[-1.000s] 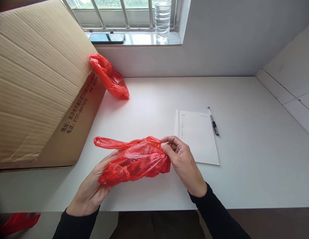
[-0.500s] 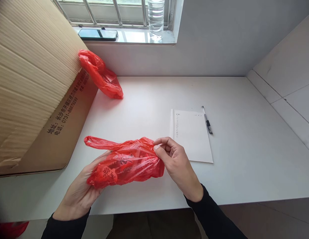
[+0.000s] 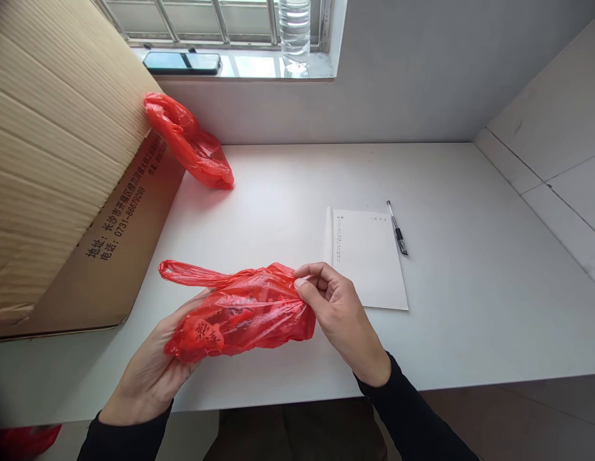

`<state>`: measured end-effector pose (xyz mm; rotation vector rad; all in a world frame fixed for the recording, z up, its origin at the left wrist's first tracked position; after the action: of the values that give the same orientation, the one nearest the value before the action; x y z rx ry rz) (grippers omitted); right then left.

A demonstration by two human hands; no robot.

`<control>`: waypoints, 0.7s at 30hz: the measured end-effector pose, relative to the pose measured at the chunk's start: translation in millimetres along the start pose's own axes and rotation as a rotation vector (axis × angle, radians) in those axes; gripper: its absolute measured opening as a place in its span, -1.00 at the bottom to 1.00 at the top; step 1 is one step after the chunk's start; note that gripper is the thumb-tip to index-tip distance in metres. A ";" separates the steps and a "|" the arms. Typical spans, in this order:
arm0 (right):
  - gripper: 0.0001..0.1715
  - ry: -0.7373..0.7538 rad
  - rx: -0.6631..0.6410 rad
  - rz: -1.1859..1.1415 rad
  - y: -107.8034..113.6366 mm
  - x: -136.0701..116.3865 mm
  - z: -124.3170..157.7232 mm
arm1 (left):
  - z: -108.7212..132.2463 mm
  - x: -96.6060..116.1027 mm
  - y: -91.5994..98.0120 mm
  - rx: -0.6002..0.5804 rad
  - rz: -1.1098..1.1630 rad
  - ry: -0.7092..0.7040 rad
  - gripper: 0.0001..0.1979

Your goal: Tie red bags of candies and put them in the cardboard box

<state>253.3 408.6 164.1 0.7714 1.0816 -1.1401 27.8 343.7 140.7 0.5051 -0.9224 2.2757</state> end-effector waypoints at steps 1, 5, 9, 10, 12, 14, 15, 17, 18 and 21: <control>-0.84 0.000 0.000 -0.001 0.1 0.3 0.0 | 0.1 0.1 -0.4 0.002 -0.002 0.000 -0.75; -0.83 -0.006 -0.003 -0.003 -0.4 2.3 -1.5 | 0.7 1.3 0.1 0.043 -0.004 -0.002 -0.73; -0.84 -0.002 -0.003 0.004 -0.2 1.7 -1.9 | 1.1 1.9 0.5 0.058 -0.004 -0.005 -0.72; -0.84 -0.002 -0.005 0.004 -0.3 1.3 -1.7 | 1.0 2.0 0.4 0.054 -0.005 -0.005 -0.72; -0.83 -0.009 -0.005 0.006 -0.4 1.1 -1.3 | 0.5 2.1 -0.2 0.036 -0.008 -0.006 -0.70; -0.83 -0.015 -0.006 0.007 -0.9 1.2 -1.2 | -0.2 2.0 -1.2 0.019 -0.008 -0.005 -0.69; -0.83 -0.017 -0.006 0.007 -1.3 1.3 -1.4 | -0.6 2.1 -1.1 0.021 -0.005 -0.006 -0.69; -0.83 -0.018 -0.007 0.006 -2.1 1.8 -2.1 | -1.1 2.3 -0.1 0.041 0.002 -0.012 -0.68; -0.82 -0.019 -0.007 0.004 -2.4 2.2 -2.6 | -1.2 2.2 0.3 0.051 0.005 -0.012 -0.67; -0.81 -0.024 -0.004 0.003 -2.6 3.8 -3.8 | -0.5 1.9 0.8 0.072 0.000 -0.009 -0.69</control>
<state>249.9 410.1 159.4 0.7538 1.0618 -1.1411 25.8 344.4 141.0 0.5462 -0.8474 2.3155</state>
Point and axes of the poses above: each hand's wrist, its own z-axis away from the middle knuckle, its own y-axis out of the back of the hand, x = y × z, the point moved 8 cm from there along -z, towards the middle knuckle, and after that the axes turned 6 degrees about z, right-handed, at the moved point
